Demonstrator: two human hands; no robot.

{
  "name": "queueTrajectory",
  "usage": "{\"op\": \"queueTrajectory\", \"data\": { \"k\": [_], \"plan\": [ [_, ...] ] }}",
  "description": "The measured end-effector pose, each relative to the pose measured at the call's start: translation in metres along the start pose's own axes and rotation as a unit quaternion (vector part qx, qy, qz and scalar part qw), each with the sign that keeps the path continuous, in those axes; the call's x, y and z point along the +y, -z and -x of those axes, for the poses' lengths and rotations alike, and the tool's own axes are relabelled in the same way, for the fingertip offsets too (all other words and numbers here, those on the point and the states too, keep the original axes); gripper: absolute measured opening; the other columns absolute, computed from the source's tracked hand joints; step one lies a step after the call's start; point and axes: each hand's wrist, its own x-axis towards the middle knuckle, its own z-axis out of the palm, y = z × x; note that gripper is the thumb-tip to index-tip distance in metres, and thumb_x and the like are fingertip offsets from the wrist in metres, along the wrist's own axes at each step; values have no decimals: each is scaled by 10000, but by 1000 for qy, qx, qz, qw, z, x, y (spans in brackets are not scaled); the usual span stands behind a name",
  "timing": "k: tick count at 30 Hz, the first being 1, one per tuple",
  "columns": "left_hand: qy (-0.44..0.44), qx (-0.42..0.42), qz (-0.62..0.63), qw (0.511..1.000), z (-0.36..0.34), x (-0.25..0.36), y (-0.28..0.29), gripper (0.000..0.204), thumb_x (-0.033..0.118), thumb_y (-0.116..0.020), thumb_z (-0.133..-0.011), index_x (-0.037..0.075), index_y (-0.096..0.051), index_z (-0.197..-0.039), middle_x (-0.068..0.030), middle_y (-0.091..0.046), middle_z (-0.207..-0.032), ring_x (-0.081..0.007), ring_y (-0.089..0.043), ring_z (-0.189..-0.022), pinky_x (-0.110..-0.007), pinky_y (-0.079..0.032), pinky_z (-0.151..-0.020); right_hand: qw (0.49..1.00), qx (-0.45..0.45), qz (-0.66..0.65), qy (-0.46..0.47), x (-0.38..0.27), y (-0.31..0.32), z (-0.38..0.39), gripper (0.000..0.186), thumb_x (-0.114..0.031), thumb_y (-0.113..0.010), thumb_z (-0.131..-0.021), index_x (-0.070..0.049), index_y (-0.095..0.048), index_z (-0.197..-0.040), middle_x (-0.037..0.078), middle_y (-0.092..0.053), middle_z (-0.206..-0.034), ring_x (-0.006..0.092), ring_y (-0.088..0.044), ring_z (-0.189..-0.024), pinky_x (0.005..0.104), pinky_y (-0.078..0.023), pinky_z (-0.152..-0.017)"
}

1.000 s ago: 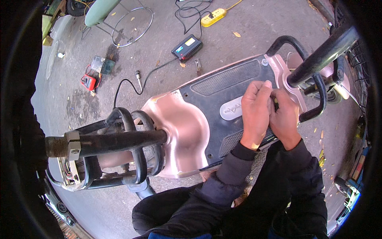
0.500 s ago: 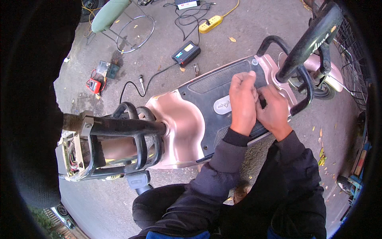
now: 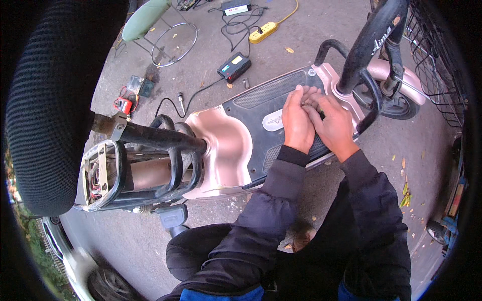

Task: The person uses a screwdriver to remove screws from the floorboard of a pink electric scooter, then removes the seat and reattaches it. The person handles screws, a screwdriver, and the scooter seat.

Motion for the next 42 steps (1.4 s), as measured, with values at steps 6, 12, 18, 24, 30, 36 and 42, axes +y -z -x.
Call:
{"op": "queueTrajectory", "data": {
  "k": [6, 12, 18, 24, 30, 36, 42],
  "plan": [
    [-7, 9, 1, 1000, -2, -3, 2, 330, 237, -573, -1098, -65, -568, -1230, -233, -672, -1244, -347, -668, -1197, -445, -510, -1088, 1000, 1, 9, 21, 3, 0, 3, 277, -242, -789, -920, -156, -770, -1182, 91, -706, -927, 357, -728, -799, 442, -580, -689],
    [11, 46, 19, 999, -4, 1, -3, 298, 249, -571, -1093, -38, -587, -1172, -205, -676, -1190, -331, -674, -1149, -456, -543, -1027, 1000, 0, 13, 22, 1, 0, 3, 332, -265, -786, -919, -138, -740, -1222, 112, -742, -999, 379, -736, -837, 465, -583, -721],
    [-26, 106, -14, 994, -33, 16, -18, 197, 253, -594, -1069, 65, -618, -1014, -62, -626, -919, -214, -628, -858, -389, -533, -785, 996, -39, 2, -75, -1, 2, 1, 386, -165, -685, -929, -116, -623, -1307, 171, -756, -1019, 445, -728, -909, 524, -572, -819],
    [-200, 98, -194, 955, -67, 35, 6, 157, 218, -657, -1032, 126, -598, -919, 37, -482, -701, -102, -461, -574, -265, -379, -526, 995, -56, 13, -84, -2, 5, -2, 244, -40, -672, -809, -40, -710, -1050, 211, -726, -920, 412, -729, -869, 474, -570, -822],
    [-153, 132, -214, 956, -72, 35, 19, 146, 173, -682, -987, 44, -614, -993, 11, -522, -719, -108, -475, -552, -292, -414, -503, 986, -149, -4, -69, -19, 38, -33, 254, -62, -648, -917, -23, -681, -1166, 214, -719, -1014, 383, -730, -929, 444, -574, -837],
    [-156, 110, -225, 956, -38, 32, 1, 177, 116, -683, -942, -4, -674, -1071, -46, -650, -906, -136, -580, -803, -305, -472, -738, 994, -54, 57, 81, -42, 91, -111, 375, -156, -712, -1025, -21, -635, -1366, 141, -727, -1052, 211, -726, -915, 336, -579, -808],
    [-146, 88, -269, 948, 6, 1, -18, 112, 78, -678, -925, -3, -677, -1002, -120, -716, -945, -215, -668, -909, -365, -524, -866, 977, -42, 131, 163, -26, 69, -153, 296, -139, -724, -971, 0, -691, -1230, 205, -719, -1044, 371, -720, -953, 445, -565, -858]
  ]
}}
